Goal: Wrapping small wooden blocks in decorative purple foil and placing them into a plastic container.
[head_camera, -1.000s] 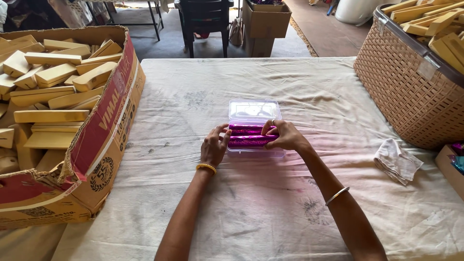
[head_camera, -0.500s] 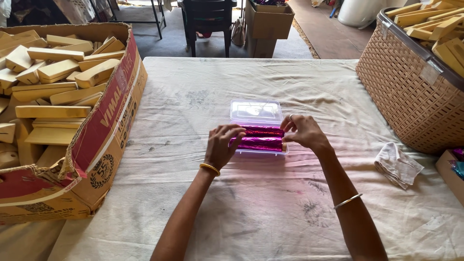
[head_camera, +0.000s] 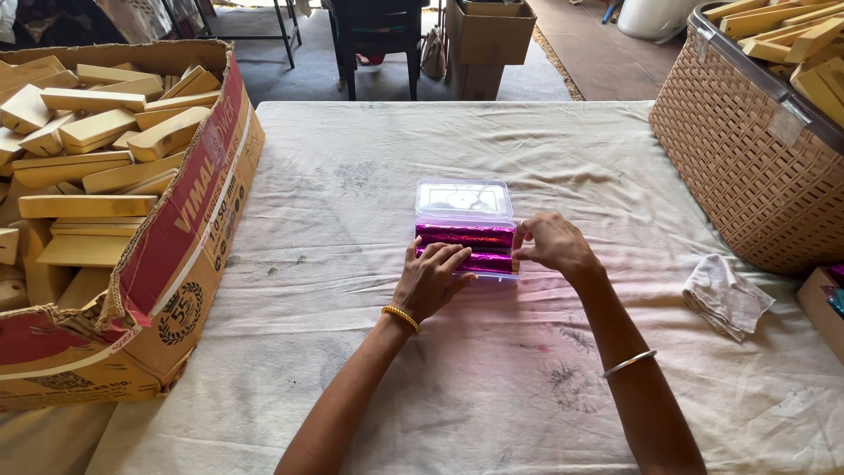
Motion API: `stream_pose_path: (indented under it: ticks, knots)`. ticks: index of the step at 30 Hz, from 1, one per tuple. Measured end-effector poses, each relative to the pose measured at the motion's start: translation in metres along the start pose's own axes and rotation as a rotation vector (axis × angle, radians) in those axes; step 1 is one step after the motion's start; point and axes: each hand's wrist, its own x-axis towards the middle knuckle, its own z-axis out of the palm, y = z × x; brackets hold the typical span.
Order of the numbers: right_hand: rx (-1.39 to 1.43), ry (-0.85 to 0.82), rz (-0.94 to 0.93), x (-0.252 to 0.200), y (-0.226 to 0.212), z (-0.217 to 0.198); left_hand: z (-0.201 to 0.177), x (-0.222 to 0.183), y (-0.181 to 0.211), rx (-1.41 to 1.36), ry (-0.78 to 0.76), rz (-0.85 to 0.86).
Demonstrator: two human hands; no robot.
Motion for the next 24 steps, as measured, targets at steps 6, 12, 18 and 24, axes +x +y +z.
stream_pose_path:
  ticks: [6,12,18,24]
  knots:
    - [-0.128,-0.101,0.056,-0.008,-0.019,-0.001,-0.007,0.003,0.005,0.018,0.02,-0.016]
    - [-0.124,-0.088,-0.031,0.001,-0.013,0.011,-0.006,0.001,0.006,-0.013,0.036,-0.029]
    - [0.153,-0.104,-0.206,0.055,0.047,0.057,-0.009,0.0,0.008,-0.038,0.045,-0.046]
    - [-0.03,-0.074,-0.108,0.007,0.009,-0.001,0.0,0.0,0.004,-0.018,0.056,-0.022]
